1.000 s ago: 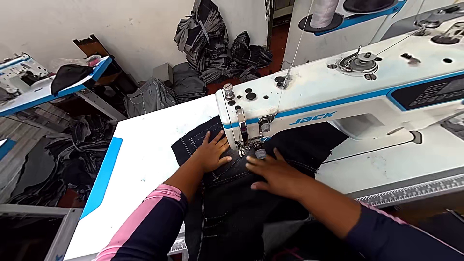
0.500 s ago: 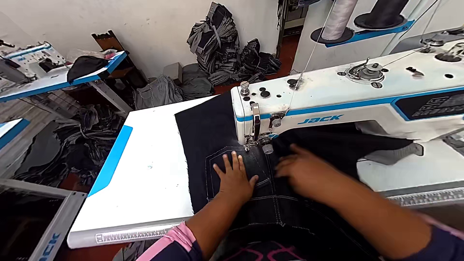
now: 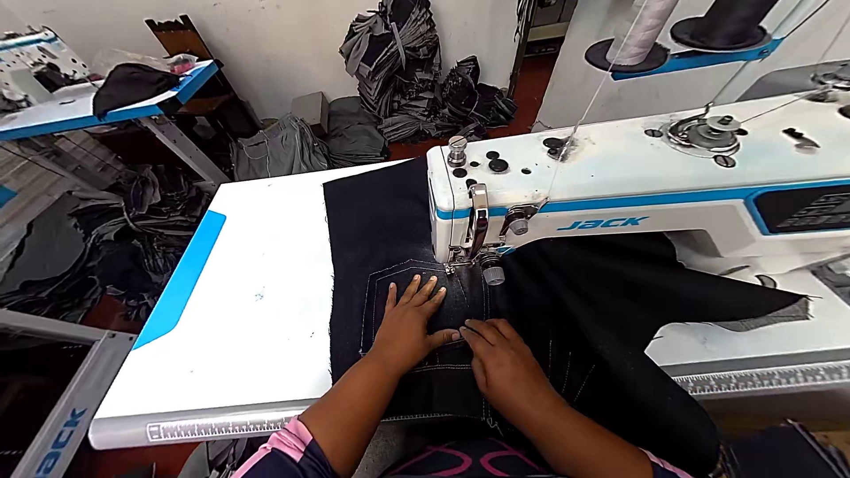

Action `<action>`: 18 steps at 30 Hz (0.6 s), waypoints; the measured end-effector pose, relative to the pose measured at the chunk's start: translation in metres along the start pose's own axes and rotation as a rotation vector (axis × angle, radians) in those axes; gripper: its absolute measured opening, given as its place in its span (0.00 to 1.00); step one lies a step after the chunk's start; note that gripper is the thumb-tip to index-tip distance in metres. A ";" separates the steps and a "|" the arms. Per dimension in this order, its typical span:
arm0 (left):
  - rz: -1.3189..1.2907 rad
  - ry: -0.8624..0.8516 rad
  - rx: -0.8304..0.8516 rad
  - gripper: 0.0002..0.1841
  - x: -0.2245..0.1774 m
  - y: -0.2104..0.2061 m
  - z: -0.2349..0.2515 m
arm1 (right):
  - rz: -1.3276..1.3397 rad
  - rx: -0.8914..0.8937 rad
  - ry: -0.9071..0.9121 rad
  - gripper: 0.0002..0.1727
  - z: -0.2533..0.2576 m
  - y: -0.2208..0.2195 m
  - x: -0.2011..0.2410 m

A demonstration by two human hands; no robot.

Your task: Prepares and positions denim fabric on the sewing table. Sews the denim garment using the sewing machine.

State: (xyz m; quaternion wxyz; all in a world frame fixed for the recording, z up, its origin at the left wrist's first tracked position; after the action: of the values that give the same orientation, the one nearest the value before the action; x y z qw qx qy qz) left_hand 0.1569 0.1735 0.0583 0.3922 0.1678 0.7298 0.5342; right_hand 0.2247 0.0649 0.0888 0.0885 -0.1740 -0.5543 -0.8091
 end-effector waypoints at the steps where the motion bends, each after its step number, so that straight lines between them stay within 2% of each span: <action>1: -0.005 -0.003 -0.007 0.41 0.000 -0.001 -0.001 | -0.014 -0.052 0.016 0.18 0.000 0.000 0.000; 5: -0.006 -0.026 0.007 0.44 0.000 0.001 -0.002 | -0.044 -0.226 0.174 0.14 -0.006 0.005 0.003; 11: 0.079 -0.044 0.127 0.48 -0.003 -0.003 -0.004 | -0.206 -0.244 0.308 0.13 -0.023 0.007 0.023; 13: 0.071 -0.047 0.126 0.48 -0.001 0.000 -0.001 | -0.182 -0.193 0.283 0.15 -0.029 0.006 0.021; 16: 0.078 -0.055 0.127 0.48 0.004 0.003 0.008 | -0.108 -0.105 0.244 0.25 -0.030 -0.002 0.012; 18: 0.081 -0.081 0.113 0.48 0.007 0.007 0.019 | -0.073 -0.055 0.221 0.26 -0.022 -0.005 0.008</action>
State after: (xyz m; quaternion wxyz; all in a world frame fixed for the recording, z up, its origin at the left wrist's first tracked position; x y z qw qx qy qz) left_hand 0.1653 0.1927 0.0596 0.3893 0.2407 0.7349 0.5005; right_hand 0.2114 0.0470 0.0807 0.1147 -0.0659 -0.5247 -0.8410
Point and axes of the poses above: each hand's wrist, its own z-axis towards the middle knuckle, its own y-axis out of the back of the hand, x = y × z, the point moved 10 cm from there along z, towards the middle knuckle, and after that the axes turned 7 degrees about -x, right-handed, at the moved point
